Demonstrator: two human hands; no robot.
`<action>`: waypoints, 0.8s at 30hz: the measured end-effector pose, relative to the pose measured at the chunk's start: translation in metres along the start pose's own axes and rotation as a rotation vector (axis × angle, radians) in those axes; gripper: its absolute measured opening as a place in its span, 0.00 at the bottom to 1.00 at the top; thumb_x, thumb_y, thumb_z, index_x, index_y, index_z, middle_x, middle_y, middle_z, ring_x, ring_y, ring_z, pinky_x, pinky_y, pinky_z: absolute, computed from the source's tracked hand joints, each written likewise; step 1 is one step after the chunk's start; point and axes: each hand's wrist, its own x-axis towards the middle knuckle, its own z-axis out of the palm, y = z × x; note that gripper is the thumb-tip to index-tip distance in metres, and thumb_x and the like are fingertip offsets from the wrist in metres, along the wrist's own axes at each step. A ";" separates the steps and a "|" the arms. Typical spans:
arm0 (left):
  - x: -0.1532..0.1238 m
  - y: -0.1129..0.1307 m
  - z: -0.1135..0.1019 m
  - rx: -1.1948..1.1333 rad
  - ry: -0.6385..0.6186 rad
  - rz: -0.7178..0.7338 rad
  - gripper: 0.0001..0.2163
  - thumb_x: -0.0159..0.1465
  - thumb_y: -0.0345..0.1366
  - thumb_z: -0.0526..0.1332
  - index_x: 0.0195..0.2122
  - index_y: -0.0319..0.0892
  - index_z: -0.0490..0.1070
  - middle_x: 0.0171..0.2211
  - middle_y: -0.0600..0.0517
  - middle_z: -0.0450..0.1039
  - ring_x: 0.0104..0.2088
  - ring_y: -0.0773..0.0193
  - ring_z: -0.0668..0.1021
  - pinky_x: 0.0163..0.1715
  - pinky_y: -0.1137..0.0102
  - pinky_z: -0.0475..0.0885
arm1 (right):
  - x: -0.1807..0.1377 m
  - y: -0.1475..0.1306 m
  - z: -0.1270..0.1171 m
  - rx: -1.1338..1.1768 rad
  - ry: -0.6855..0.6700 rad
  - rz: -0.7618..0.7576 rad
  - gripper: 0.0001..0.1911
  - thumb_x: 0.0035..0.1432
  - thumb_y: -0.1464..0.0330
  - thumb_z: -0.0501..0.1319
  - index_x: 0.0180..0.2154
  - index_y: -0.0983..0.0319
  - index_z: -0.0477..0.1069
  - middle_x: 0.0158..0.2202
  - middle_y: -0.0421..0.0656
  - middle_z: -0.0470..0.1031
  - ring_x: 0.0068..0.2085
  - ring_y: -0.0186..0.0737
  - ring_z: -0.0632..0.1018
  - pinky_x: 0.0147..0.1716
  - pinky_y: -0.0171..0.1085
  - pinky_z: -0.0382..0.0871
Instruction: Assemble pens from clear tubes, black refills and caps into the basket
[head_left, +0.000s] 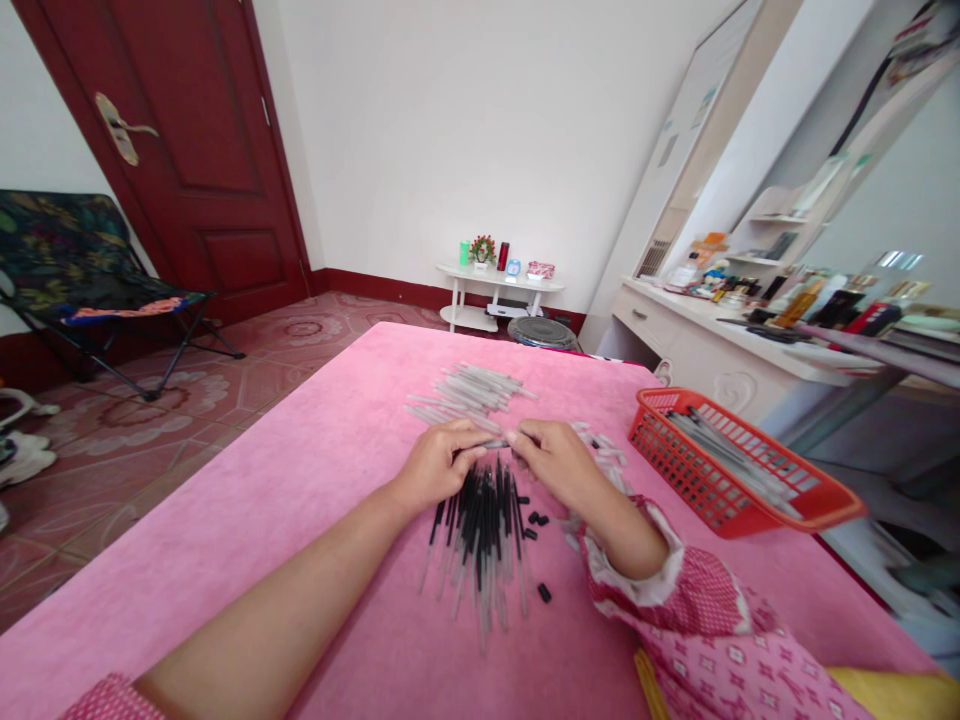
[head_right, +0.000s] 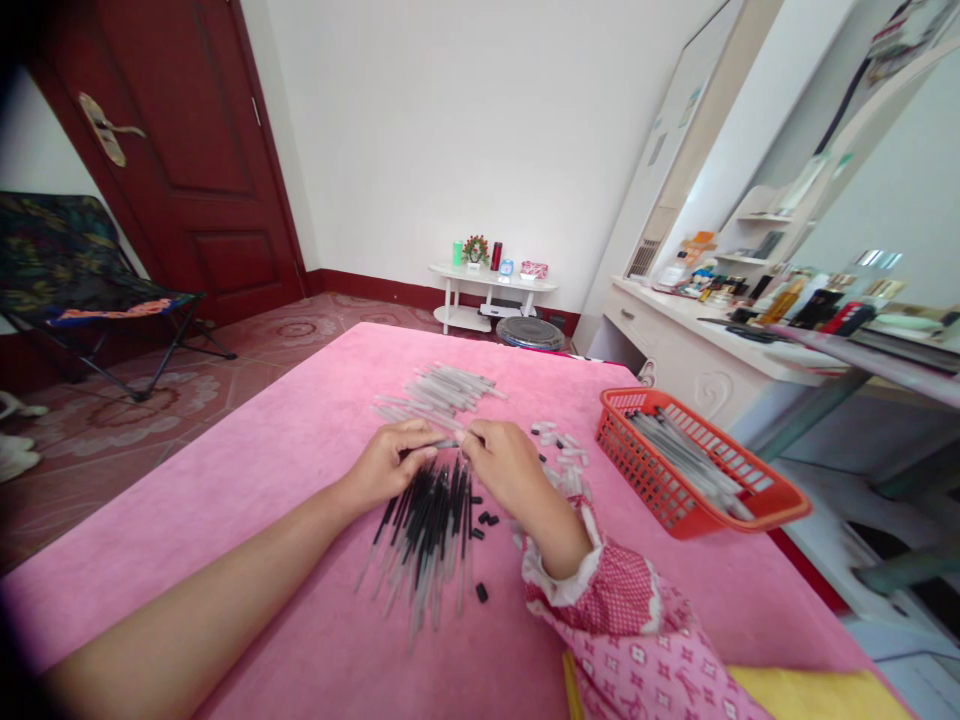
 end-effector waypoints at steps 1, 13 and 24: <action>0.000 -0.001 0.000 0.003 0.017 -0.008 0.13 0.60 0.29 0.56 0.43 0.44 0.75 0.35 0.48 0.74 0.37 0.61 0.74 0.39 0.66 0.69 | 0.001 0.003 -0.005 -0.009 -0.016 0.018 0.20 0.59 0.59 0.49 0.22 0.63 0.67 0.18 0.39 0.68 0.22 0.32 0.67 0.23 0.30 0.54; 0.003 -0.017 -0.003 -0.171 0.400 -0.195 0.08 0.55 0.32 0.61 0.36 0.40 0.77 0.34 0.48 0.76 0.37 0.60 0.76 0.40 0.66 0.69 | -0.007 0.047 -0.054 -0.275 -0.343 0.209 0.08 0.36 0.76 0.63 0.21 0.59 0.76 0.19 0.38 0.73 0.20 0.31 0.70 0.18 0.29 0.53; 0.007 0.001 -0.011 -0.373 0.633 -0.243 0.06 0.59 0.35 0.58 0.37 0.41 0.64 0.37 0.47 0.76 0.41 0.61 0.77 0.45 0.64 0.68 | -0.008 0.042 -0.048 -0.522 -0.306 0.216 0.05 0.36 0.72 0.63 0.23 0.60 0.74 0.25 0.42 0.74 0.24 0.36 0.71 0.20 0.32 0.52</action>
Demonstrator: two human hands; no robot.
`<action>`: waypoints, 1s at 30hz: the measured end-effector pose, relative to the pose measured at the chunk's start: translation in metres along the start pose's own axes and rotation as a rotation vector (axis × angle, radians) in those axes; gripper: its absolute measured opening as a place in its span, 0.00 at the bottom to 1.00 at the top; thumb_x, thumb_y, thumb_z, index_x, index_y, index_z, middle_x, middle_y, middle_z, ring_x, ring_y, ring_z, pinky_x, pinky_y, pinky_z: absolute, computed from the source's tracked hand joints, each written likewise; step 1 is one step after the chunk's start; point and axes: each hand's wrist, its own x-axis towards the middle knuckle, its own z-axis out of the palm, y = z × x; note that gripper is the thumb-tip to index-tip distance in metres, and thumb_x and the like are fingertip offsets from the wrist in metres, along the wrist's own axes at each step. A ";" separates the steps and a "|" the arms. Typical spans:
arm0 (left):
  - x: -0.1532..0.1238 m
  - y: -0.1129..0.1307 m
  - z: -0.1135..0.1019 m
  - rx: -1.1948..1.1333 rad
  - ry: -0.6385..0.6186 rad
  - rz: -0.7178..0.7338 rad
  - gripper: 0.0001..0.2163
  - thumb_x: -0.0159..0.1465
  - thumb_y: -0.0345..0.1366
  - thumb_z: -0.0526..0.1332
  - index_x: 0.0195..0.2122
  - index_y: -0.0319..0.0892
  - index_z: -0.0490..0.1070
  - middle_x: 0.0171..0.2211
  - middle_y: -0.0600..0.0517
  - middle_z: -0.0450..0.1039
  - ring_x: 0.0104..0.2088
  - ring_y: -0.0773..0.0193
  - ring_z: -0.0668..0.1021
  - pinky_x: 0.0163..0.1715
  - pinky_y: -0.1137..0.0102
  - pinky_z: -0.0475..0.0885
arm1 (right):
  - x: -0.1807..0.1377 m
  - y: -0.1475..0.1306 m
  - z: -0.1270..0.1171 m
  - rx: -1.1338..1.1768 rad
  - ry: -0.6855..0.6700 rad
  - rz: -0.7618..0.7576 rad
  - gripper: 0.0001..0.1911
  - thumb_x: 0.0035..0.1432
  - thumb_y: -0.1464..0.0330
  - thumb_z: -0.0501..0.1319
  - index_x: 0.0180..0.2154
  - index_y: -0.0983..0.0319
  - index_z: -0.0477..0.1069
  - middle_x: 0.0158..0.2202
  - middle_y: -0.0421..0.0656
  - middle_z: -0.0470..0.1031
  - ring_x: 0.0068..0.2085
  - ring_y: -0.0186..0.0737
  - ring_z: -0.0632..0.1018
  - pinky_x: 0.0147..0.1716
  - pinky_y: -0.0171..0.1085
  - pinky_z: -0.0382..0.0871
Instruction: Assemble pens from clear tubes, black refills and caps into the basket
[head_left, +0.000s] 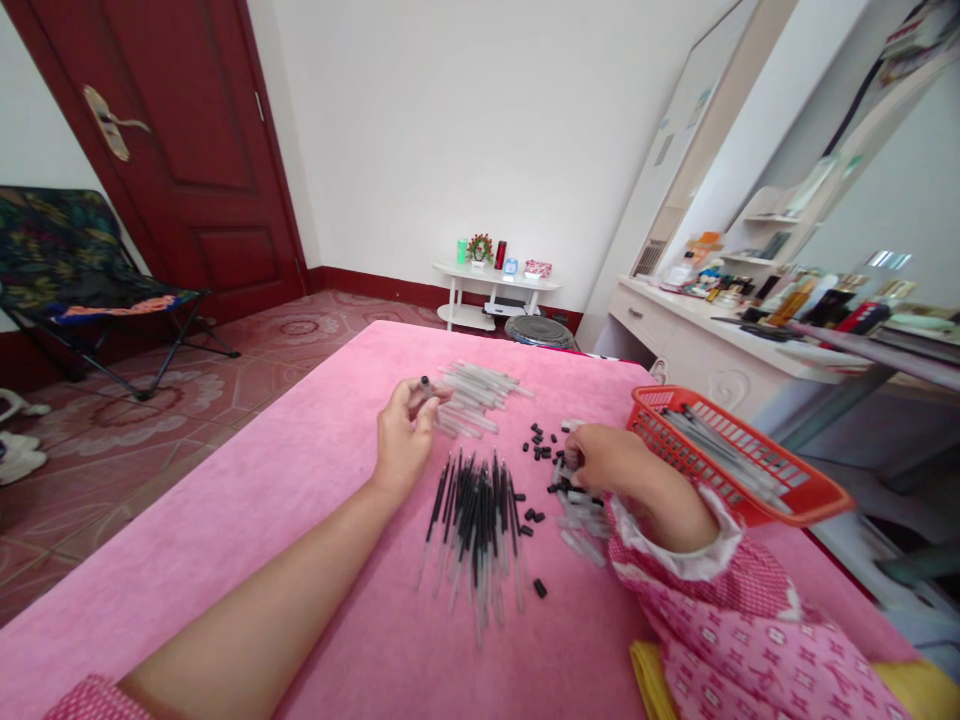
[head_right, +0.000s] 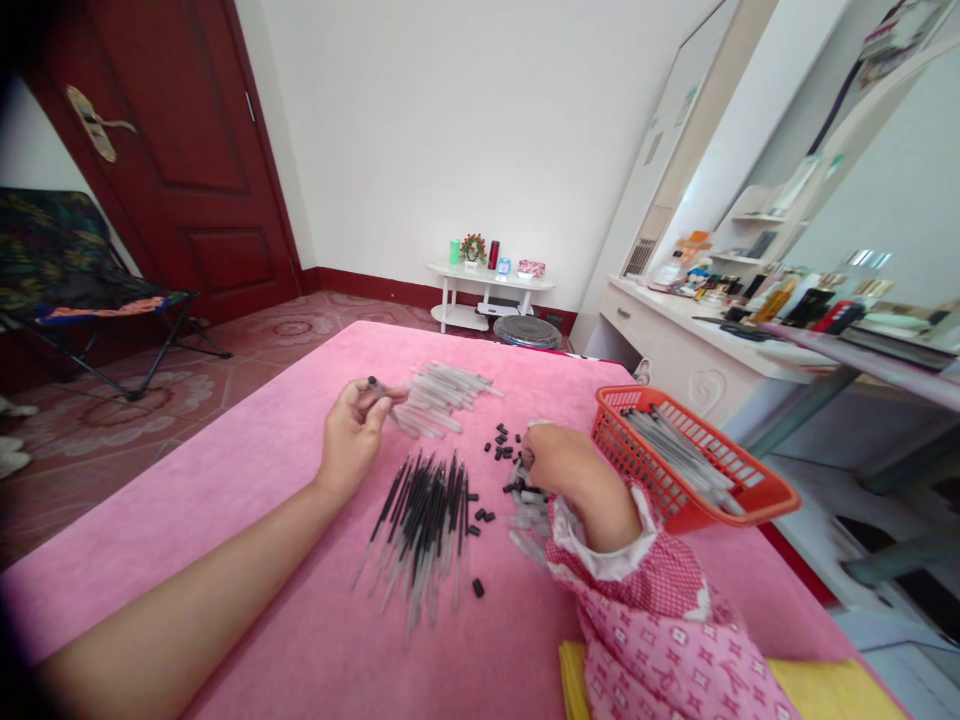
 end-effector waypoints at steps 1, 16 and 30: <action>0.000 0.002 0.001 -0.042 0.033 -0.016 0.07 0.59 0.36 0.58 0.37 0.42 0.62 0.38 0.47 0.76 0.41 0.61 0.77 0.44 0.64 0.69 | 0.000 -0.001 -0.002 0.023 0.032 -0.009 0.05 0.38 0.71 0.63 0.24 0.60 0.73 0.25 0.42 0.74 0.25 0.36 0.71 0.21 0.32 0.52; -0.005 0.002 0.017 -0.611 0.100 -0.577 0.04 0.60 0.31 0.59 0.32 0.39 0.63 0.33 0.48 0.77 0.36 0.61 0.80 0.39 0.66 0.72 | 0.004 -0.059 0.009 0.739 0.400 -0.283 0.06 0.50 0.70 0.58 0.32 0.63 0.71 0.29 0.42 0.75 0.30 0.36 0.74 0.31 0.33 0.64; -0.008 -0.005 0.018 -0.632 0.093 -0.674 0.03 0.60 0.30 0.58 0.31 0.36 0.69 0.34 0.46 0.77 0.35 0.63 0.79 0.38 0.70 0.75 | -0.005 -0.063 0.009 0.327 0.558 -0.297 0.09 0.54 0.72 0.56 0.38 0.59 0.72 0.37 0.44 0.75 0.38 0.40 0.74 0.38 0.35 0.63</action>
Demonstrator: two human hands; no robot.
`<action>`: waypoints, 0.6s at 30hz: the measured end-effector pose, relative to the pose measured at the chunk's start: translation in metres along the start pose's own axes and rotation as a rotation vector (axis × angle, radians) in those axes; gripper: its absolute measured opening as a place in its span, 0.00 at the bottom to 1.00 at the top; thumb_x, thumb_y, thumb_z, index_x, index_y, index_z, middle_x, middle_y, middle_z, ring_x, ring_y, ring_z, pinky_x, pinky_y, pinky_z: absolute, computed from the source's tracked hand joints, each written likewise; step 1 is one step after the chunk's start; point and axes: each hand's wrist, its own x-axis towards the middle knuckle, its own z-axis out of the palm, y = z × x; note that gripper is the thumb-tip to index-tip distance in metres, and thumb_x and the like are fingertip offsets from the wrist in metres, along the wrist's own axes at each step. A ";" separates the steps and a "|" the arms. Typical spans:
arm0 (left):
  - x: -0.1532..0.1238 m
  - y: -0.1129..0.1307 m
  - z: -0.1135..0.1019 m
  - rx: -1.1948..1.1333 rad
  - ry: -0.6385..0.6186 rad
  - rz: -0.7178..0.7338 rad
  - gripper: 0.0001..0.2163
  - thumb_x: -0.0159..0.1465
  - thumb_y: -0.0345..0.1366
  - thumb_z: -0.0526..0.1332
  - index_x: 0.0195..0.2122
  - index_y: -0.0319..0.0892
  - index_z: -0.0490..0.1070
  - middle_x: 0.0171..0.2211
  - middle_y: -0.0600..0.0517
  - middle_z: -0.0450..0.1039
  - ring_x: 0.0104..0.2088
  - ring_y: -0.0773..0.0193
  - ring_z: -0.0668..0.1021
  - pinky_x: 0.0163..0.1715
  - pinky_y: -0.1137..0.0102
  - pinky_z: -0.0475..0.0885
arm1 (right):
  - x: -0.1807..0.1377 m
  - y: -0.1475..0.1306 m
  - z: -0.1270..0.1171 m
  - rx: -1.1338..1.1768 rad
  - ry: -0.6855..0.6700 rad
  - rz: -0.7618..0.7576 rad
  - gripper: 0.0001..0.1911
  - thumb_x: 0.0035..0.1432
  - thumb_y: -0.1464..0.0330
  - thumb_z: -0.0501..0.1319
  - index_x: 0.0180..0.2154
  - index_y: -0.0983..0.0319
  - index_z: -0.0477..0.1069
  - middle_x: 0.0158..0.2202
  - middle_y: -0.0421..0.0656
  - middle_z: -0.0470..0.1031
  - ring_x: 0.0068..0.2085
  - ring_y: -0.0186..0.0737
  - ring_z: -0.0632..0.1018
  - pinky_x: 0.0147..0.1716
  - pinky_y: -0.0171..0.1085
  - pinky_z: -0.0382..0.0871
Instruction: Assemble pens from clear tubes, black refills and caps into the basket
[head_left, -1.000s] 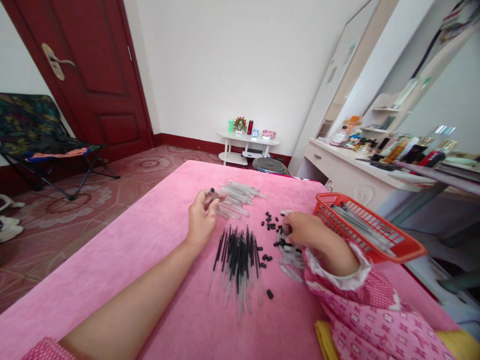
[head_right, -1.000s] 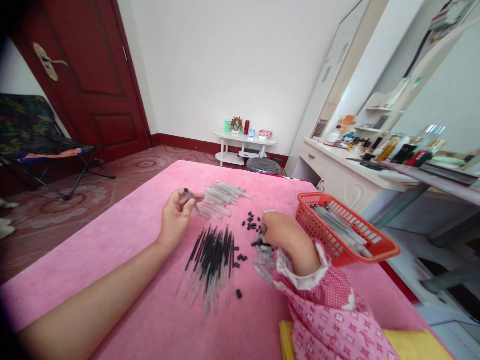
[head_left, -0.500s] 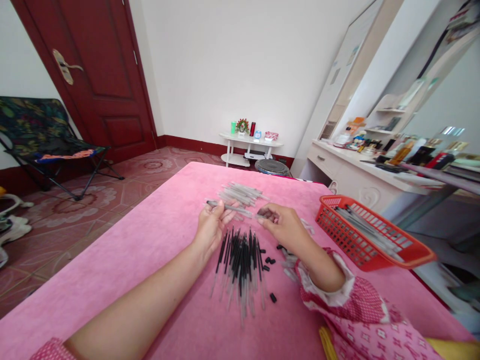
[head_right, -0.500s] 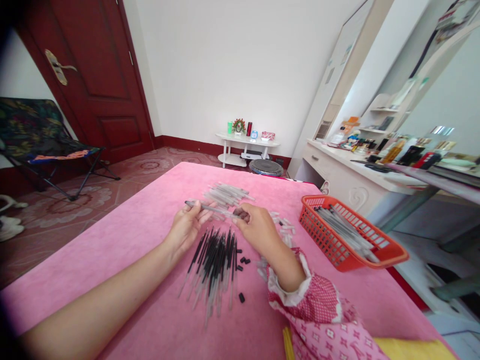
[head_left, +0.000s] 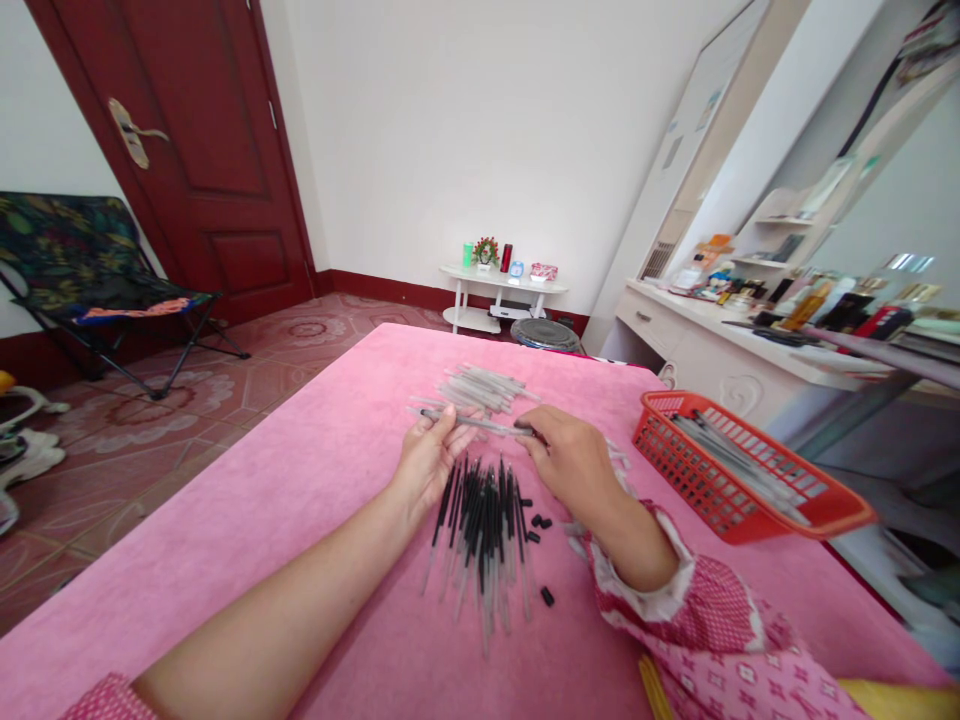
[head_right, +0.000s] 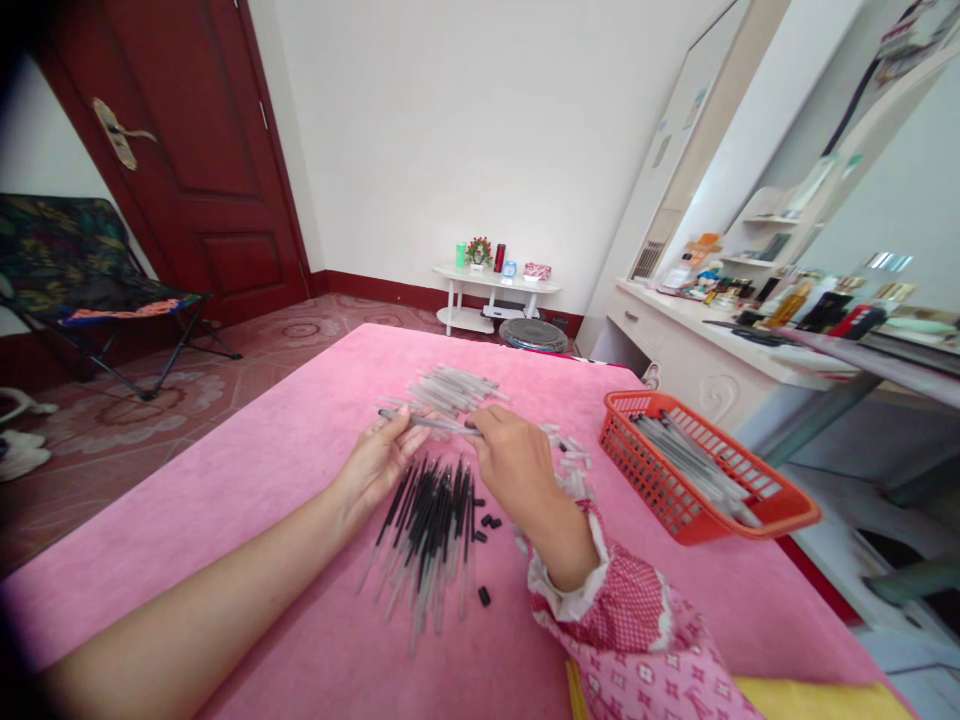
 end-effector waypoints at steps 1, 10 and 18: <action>0.000 -0.001 -0.001 0.000 -0.002 -0.001 0.03 0.60 0.30 0.59 0.30 0.35 0.69 0.34 0.46 0.77 0.36 0.63 0.79 0.38 0.70 0.75 | -0.001 -0.001 0.000 -0.023 0.002 -0.009 0.10 0.55 0.72 0.56 0.38 0.59 0.72 0.38 0.44 0.75 0.39 0.40 0.74 0.38 0.35 0.63; -0.004 -0.002 0.003 -0.023 -0.059 -0.027 0.01 0.60 0.28 0.58 0.32 0.36 0.68 0.36 0.47 0.77 0.38 0.61 0.79 0.39 0.69 0.74 | 0.000 0.002 0.008 0.172 0.037 0.041 0.07 0.54 0.70 0.57 0.33 0.61 0.74 0.33 0.43 0.76 0.35 0.40 0.74 0.37 0.36 0.63; -0.007 -0.005 0.003 -0.066 -0.161 0.064 0.04 0.58 0.29 0.61 0.34 0.37 0.66 0.36 0.48 0.77 0.42 0.59 0.78 0.44 0.63 0.72 | -0.001 0.002 0.017 0.433 0.083 0.198 0.05 0.50 0.71 0.58 0.28 0.63 0.73 0.25 0.41 0.74 0.27 0.36 0.72 0.27 0.33 0.62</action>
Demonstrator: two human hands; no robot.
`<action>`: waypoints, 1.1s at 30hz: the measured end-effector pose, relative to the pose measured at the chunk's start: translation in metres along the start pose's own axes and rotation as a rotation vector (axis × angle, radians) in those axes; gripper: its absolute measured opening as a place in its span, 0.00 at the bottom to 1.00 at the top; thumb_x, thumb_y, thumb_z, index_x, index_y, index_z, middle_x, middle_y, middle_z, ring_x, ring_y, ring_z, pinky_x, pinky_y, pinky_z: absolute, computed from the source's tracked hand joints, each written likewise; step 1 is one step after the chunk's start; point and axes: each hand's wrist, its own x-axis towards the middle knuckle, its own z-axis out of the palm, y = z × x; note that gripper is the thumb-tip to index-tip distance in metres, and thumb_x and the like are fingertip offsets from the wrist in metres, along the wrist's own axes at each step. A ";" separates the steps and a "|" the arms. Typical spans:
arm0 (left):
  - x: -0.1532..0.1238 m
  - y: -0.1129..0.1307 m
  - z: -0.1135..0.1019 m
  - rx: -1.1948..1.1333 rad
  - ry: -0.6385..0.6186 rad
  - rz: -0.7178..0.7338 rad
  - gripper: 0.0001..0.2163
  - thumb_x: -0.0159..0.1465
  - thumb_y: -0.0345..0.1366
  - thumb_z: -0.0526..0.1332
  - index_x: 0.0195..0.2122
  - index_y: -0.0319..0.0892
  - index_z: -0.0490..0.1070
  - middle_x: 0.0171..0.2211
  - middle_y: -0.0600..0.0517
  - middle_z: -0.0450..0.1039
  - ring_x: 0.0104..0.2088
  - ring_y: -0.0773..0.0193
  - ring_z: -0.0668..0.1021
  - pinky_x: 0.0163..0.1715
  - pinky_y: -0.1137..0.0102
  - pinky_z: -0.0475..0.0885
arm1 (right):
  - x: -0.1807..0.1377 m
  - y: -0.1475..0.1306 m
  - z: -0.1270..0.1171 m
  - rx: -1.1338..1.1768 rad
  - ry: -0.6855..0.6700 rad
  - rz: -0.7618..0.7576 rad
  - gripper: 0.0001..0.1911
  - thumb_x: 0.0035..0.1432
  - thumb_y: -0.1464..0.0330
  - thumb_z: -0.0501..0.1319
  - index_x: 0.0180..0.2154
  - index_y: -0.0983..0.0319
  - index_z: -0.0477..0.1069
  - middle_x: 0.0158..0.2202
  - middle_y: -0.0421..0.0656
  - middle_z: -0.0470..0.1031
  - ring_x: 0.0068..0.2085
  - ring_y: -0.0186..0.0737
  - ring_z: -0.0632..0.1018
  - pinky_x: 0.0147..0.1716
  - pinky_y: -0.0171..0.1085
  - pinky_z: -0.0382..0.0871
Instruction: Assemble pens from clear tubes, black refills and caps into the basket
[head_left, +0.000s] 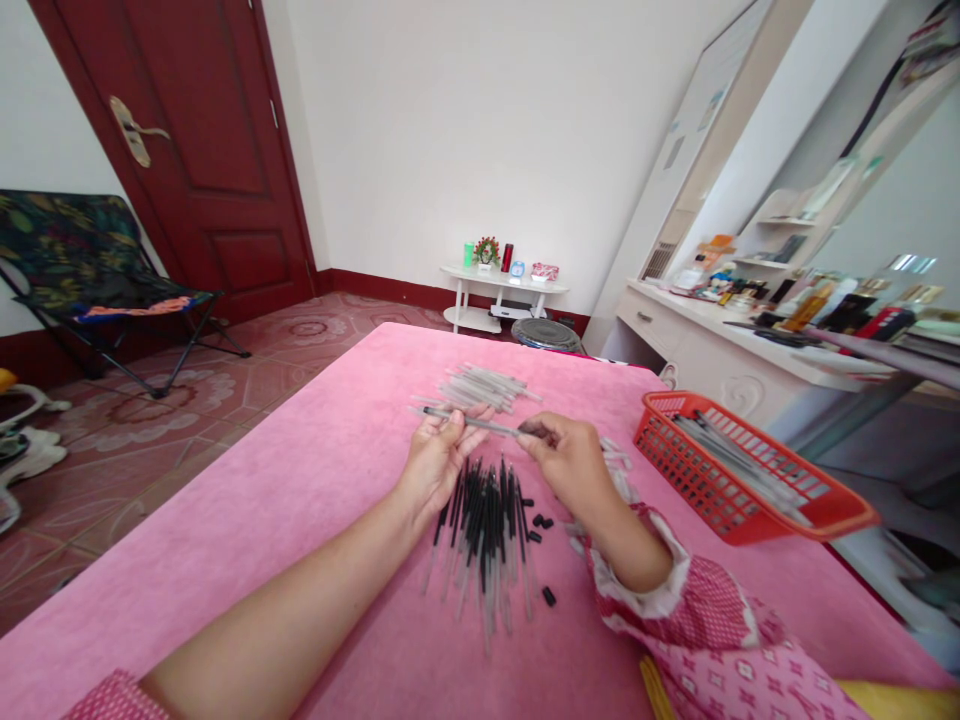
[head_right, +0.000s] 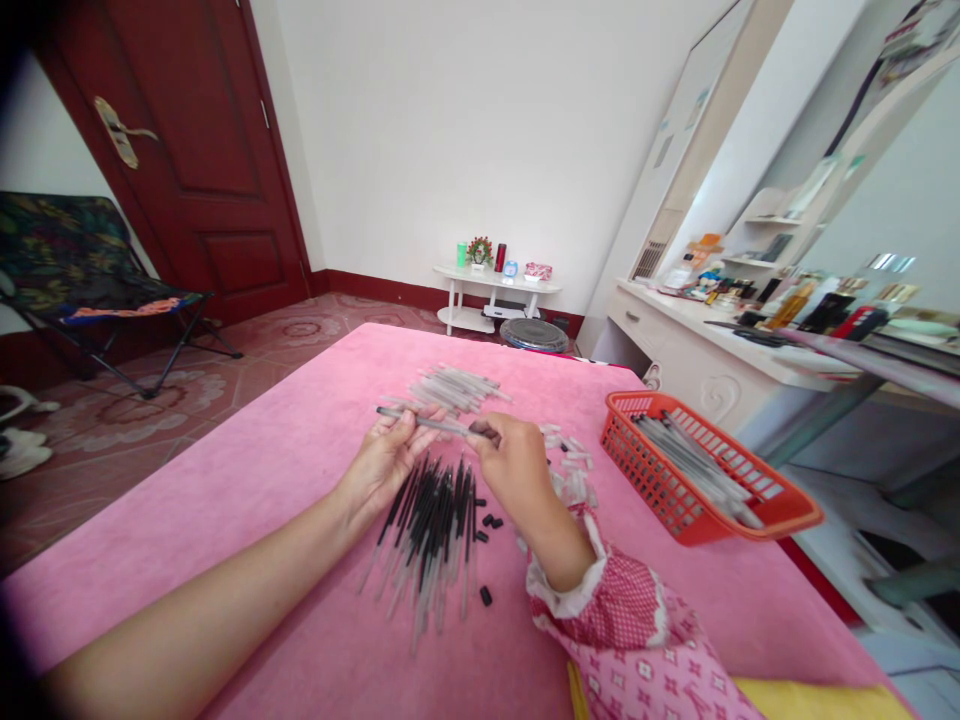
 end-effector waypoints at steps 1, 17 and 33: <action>0.000 0.000 0.000 -0.004 -0.014 0.009 0.05 0.57 0.30 0.61 0.34 0.38 0.66 0.36 0.48 0.77 0.42 0.58 0.77 0.45 0.62 0.71 | 0.000 0.000 0.001 0.048 -0.001 0.028 0.05 0.49 0.71 0.58 0.27 0.64 0.73 0.24 0.41 0.73 0.25 0.35 0.71 0.25 0.33 0.62; -0.005 0.011 -0.001 0.137 -0.225 0.030 0.11 0.54 0.35 0.65 0.34 0.41 0.63 0.35 0.51 0.76 0.40 0.60 0.78 0.38 0.68 0.73 | 0.005 -0.010 -0.023 0.609 -0.390 0.509 0.10 0.39 0.65 0.65 0.22 0.66 0.70 0.14 0.36 0.64 0.15 0.26 0.62 0.15 0.29 0.55; 0.002 0.008 -0.004 0.131 -0.134 0.009 0.11 0.53 0.35 0.66 0.33 0.38 0.66 0.34 0.48 0.77 0.38 0.58 0.79 0.38 0.65 0.73 | 0.006 -0.007 -0.017 0.534 -0.439 0.458 0.11 0.47 0.63 0.61 0.22 0.64 0.66 0.16 0.35 0.64 0.17 0.27 0.63 0.18 0.29 0.59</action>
